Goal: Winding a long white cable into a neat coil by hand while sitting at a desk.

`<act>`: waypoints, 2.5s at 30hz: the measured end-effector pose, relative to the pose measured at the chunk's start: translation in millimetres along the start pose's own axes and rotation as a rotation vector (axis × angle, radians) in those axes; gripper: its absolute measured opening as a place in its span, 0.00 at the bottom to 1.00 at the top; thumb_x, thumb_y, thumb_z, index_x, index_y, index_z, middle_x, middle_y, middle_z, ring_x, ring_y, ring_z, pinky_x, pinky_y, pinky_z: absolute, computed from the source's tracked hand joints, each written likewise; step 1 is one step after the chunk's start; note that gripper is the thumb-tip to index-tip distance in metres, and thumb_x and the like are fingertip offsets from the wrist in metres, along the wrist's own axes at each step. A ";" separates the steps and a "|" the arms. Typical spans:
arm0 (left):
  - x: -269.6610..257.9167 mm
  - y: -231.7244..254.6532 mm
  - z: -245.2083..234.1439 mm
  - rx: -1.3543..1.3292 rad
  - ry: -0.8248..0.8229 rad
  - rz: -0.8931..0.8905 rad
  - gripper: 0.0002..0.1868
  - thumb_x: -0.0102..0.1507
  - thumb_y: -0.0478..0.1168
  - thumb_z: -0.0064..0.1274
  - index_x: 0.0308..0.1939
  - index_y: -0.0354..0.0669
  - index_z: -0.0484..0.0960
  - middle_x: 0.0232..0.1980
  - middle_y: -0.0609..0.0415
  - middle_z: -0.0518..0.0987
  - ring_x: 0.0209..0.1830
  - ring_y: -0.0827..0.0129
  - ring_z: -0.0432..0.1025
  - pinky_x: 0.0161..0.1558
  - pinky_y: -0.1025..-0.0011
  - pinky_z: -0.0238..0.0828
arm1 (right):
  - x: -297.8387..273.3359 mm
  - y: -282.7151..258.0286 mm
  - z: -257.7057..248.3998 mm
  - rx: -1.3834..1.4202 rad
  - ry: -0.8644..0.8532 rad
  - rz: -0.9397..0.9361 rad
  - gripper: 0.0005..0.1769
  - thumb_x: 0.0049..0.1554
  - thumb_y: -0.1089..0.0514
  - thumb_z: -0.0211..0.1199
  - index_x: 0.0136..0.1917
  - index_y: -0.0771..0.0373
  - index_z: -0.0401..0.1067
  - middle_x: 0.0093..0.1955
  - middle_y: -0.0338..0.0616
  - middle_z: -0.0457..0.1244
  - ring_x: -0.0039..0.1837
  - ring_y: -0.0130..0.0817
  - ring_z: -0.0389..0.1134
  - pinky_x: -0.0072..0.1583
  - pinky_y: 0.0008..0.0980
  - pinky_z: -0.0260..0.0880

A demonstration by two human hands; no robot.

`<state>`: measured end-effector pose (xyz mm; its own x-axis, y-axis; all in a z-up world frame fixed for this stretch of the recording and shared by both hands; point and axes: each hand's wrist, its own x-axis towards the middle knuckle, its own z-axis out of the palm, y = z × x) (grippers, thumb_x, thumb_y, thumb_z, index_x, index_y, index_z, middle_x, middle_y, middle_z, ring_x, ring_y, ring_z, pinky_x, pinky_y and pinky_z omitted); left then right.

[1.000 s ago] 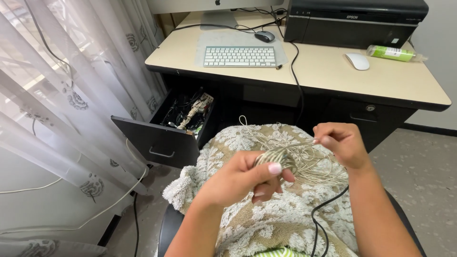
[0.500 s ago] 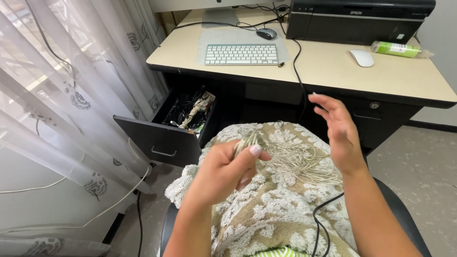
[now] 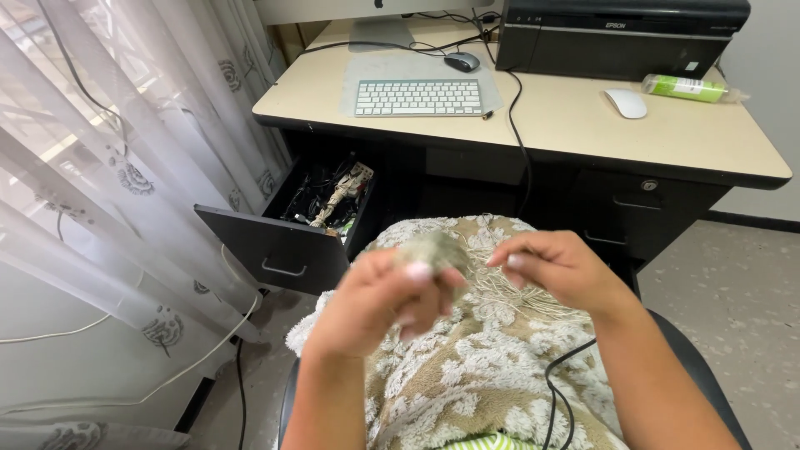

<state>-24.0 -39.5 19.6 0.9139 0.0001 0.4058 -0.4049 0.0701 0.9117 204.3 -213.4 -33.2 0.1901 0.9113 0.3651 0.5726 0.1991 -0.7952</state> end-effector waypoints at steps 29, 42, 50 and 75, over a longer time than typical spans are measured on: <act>127.0 -166.9 -71.2 -0.741 0.173 -0.137 0.22 0.74 0.51 0.34 0.37 0.40 0.74 0.16 0.63 0.55 0.14 0.73 0.58 0.52 0.65 0.70 | 136.1 113.7 -80.7 -0.243 -0.315 0.201 0.18 0.66 0.46 0.46 0.39 0.54 0.68 0.35 0.31 0.63 0.39 0.26 0.64 0.45 0.30 0.64; 182.5 -208.9 -127.7 -0.912 0.539 -0.223 0.21 0.69 0.48 0.38 0.24 0.43 0.72 0.09 0.64 0.51 0.08 0.73 0.52 0.41 0.67 0.72 | 373.2 310.7 -202.3 -0.607 0.154 0.234 0.15 0.61 0.57 0.60 0.61 0.51 0.74 0.70 0.40 0.57 0.71 0.39 0.58 0.66 0.44 0.61; 200.4 -205.6 -161.9 -0.896 0.622 -0.192 0.19 0.68 0.45 0.41 0.23 0.42 0.71 0.09 0.63 0.50 0.08 0.73 0.52 0.42 0.67 0.73 | 450.9 422.9 -217.5 -0.625 0.097 0.143 0.29 0.61 0.51 0.59 0.75 0.50 0.64 0.83 0.50 0.47 0.82 0.56 0.42 0.76 0.55 0.44; 215.4 -249.7 -174.4 -0.895 0.651 -0.358 0.20 0.70 0.44 0.39 0.25 0.41 0.73 0.12 0.60 0.54 0.11 0.72 0.57 0.42 0.64 0.74 | 461.8 465.7 -213.9 -0.756 0.343 0.034 0.24 0.54 0.56 0.57 0.63 0.50 0.78 0.69 0.30 0.66 0.70 0.47 0.61 0.67 0.43 0.63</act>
<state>278.9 117.0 -131.8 0.9191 0.3320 -0.2122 -0.1933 0.8492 0.4915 729.4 223.2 -131.4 0.3795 0.7277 0.5714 0.9204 -0.2339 -0.3134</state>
